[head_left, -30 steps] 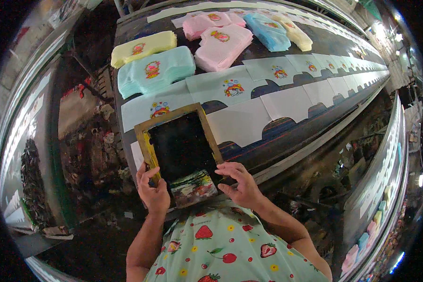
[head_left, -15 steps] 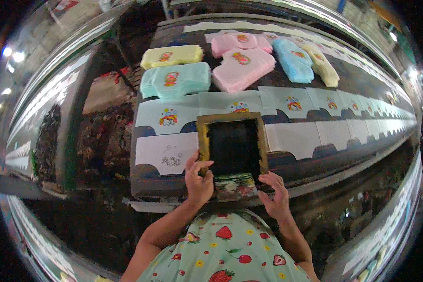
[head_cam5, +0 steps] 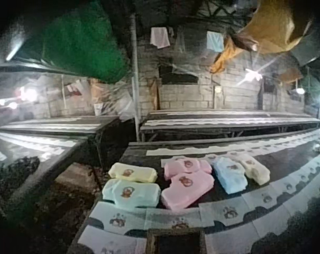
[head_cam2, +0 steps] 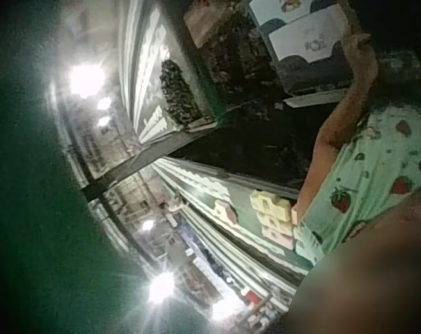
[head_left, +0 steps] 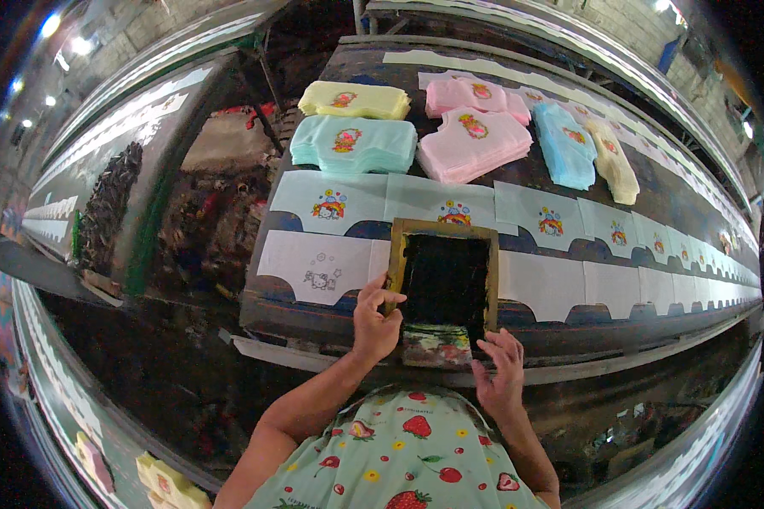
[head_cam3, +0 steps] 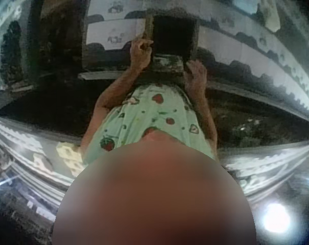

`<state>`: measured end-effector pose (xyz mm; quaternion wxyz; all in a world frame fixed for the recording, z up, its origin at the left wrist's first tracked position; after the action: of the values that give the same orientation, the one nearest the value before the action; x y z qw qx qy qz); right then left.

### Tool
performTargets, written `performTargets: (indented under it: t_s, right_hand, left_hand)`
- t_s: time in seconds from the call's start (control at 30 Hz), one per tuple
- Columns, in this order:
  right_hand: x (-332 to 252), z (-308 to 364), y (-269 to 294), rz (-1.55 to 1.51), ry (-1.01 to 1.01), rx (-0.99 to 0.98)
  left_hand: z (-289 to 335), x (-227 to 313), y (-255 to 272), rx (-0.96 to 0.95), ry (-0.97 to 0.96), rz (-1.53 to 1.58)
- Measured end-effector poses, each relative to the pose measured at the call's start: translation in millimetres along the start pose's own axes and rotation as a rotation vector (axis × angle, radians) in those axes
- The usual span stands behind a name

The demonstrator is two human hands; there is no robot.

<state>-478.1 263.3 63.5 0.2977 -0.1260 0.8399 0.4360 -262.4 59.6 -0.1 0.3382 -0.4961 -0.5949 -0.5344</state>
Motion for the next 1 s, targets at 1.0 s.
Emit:
performTargets:
  t_s: [1.0]
  right_hand:
    - [12, -221, -90, 0.124, 0.268, -0.404]
  left_hand:
    - [-37, -24, 4, -0.250, 0.303, 0.042]
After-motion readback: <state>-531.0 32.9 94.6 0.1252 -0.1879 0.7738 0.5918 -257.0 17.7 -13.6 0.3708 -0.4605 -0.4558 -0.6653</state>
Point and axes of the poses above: each hand's wrist, its own z-axis away from the middle knuckle, its own y-axis out of the back of the hand, x = y × z, the point moved 6 cm from there along -z, towards the middle knuckle, and after that the axes turned 10 degrees about x, right-handed, at the moved point
